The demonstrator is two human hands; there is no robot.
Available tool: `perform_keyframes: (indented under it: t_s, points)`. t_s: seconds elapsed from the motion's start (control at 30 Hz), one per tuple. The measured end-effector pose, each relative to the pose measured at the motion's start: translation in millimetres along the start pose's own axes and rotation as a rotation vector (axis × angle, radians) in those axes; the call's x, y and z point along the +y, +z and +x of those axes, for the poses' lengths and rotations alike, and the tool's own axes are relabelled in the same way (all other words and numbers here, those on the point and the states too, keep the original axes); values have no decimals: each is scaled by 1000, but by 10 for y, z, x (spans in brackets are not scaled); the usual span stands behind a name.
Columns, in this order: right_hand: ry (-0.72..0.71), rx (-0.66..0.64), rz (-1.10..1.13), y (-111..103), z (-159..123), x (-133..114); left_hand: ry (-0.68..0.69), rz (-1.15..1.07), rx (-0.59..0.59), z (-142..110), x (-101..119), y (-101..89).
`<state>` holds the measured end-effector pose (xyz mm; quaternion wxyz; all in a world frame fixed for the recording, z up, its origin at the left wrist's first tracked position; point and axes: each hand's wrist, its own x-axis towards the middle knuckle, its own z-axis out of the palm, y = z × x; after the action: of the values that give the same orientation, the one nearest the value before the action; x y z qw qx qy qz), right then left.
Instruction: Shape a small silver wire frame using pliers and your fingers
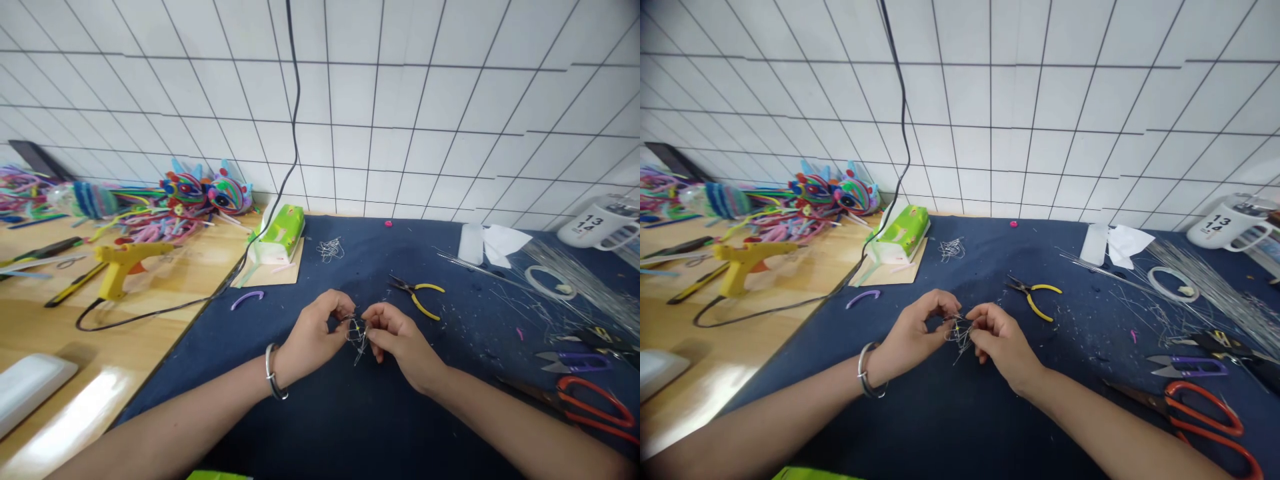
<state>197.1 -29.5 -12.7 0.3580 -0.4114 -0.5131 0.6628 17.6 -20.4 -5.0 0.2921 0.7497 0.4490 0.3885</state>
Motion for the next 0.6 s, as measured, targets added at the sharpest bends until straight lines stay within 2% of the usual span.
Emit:
perform_keyframes:
  t_s: [0.13, 0.37, 0.6]
  points:
    - [11, 6, 8, -29, 15, 1, -66, -52, -69, -7, 3, -36]
    - [80, -14, 76, -59, 48, 9, -197, -289, -209, 9, 4, -67]
    - [68, -60, 103, -89, 59, 37, -259, -372, -236, 25, -17, -71]
